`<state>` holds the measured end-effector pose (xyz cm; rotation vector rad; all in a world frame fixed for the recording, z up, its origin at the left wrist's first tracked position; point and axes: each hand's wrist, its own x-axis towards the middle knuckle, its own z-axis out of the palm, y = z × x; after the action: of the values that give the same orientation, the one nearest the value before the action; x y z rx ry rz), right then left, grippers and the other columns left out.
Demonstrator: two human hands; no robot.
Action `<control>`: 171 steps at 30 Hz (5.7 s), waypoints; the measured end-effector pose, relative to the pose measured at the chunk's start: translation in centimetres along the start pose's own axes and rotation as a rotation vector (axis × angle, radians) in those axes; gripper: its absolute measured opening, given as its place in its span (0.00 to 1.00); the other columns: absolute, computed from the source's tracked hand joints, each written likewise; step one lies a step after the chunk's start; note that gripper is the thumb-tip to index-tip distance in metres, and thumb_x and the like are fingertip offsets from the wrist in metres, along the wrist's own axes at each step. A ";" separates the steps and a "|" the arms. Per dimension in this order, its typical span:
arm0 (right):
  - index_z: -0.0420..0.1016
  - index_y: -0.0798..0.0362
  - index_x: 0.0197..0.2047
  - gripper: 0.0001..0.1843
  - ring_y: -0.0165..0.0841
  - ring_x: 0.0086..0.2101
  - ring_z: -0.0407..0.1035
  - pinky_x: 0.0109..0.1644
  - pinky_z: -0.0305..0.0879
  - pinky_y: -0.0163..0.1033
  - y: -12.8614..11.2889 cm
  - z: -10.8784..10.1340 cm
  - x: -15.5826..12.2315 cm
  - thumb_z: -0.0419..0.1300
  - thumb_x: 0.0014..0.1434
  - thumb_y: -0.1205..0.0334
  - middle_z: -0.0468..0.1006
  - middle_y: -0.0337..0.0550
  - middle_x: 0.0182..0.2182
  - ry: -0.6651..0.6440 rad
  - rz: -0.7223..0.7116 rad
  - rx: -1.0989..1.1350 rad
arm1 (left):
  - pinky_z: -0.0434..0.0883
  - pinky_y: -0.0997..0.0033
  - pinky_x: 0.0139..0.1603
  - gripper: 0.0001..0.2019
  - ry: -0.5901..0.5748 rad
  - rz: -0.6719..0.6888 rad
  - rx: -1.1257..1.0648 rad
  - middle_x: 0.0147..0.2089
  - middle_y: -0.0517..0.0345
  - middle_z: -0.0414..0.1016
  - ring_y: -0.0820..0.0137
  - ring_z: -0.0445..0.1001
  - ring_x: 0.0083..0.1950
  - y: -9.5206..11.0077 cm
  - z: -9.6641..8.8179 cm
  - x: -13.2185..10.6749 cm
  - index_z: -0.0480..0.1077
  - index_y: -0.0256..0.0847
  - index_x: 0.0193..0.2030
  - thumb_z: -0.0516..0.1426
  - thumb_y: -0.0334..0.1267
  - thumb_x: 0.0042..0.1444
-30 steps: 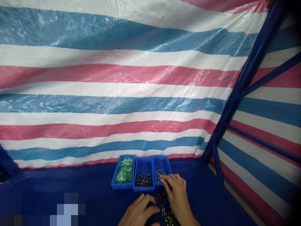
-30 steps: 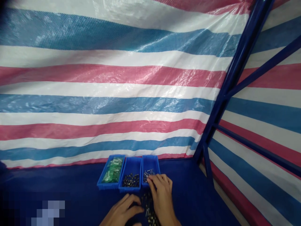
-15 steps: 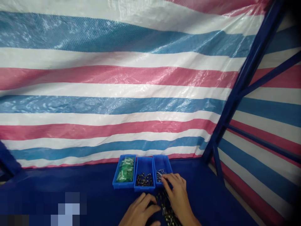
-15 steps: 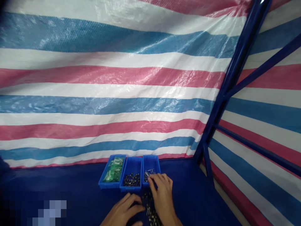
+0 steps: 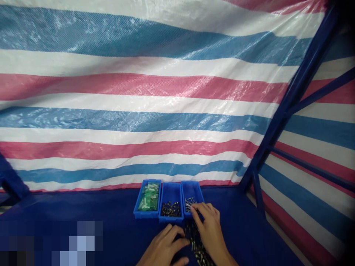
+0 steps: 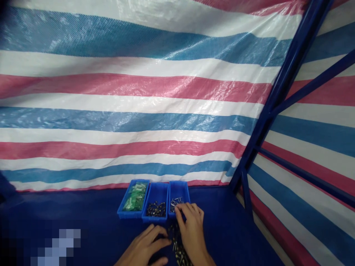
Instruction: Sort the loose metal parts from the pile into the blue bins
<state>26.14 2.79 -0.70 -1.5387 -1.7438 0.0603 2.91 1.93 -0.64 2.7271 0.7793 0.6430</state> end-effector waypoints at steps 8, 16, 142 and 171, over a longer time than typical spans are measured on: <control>0.82 0.40 0.47 0.15 0.41 0.46 0.77 0.55 0.62 0.49 0.0 0.0 0.0 0.55 0.77 0.50 0.85 0.38 0.43 -0.011 0.011 0.024 | 0.79 0.62 0.58 0.21 0.010 0.013 0.019 0.60 0.52 0.78 0.58 0.80 0.55 -0.4 0.5 0.0 0.75 0.47 0.63 0.68 0.42 0.66; 0.82 0.40 0.47 0.16 0.42 0.46 0.76 0.57 0.60 0.50 -0.1 0.1 -0.1 0.54 0.77 0.48 0.85 0.37 0.43 -0.017 0.027 0.039 | 0.76 0.60 0.64 0.25 -0.045 0.039 0.071 0.70 0.55 0.74 0.58 0.79 0.61 -0.6 0.3 -0.1 0.71 0.51 0.70 0.66 0.46 0.68; 0.82 0.40 0.48 0.15 0.39 0.47 0.78 0.58 0.60 0.49 -0.8 -0.5 0.1 0.52 0.77 0.53 0.86 0.37 0.44 -0.056 -0.006 -0.047 | 0.74 0.77 0.34 0.05 0.526 -0.240 -0.302 0.43 0.55 0.77 0.73 0.73 0.30 0.0 0.8 -0.6 0.74 0.44 0.52 0.57 0.37 0.75; 0.82 0.39 0.49 0.16 0.42 0.51 0.77 0.62 0.58 0.53 -0.2 0.0 -0.1 0.52 0.77 0.51 0.85 0.38 0.47 -0.081 0.030 0.001 | 0.68 0.78 0.19 0.26 0.634 -0.639 -0.662 0.22 0.67 0.70 0.75 0.67 0.16 -1.4 0.6 -0.3 0.77 0.40 0.60 0.57 0.60 0.70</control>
<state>26.00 2.64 -0.64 -1.5819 -1.7835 0.1408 2.39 2.89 -1.76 1.5502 1.2121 1.3160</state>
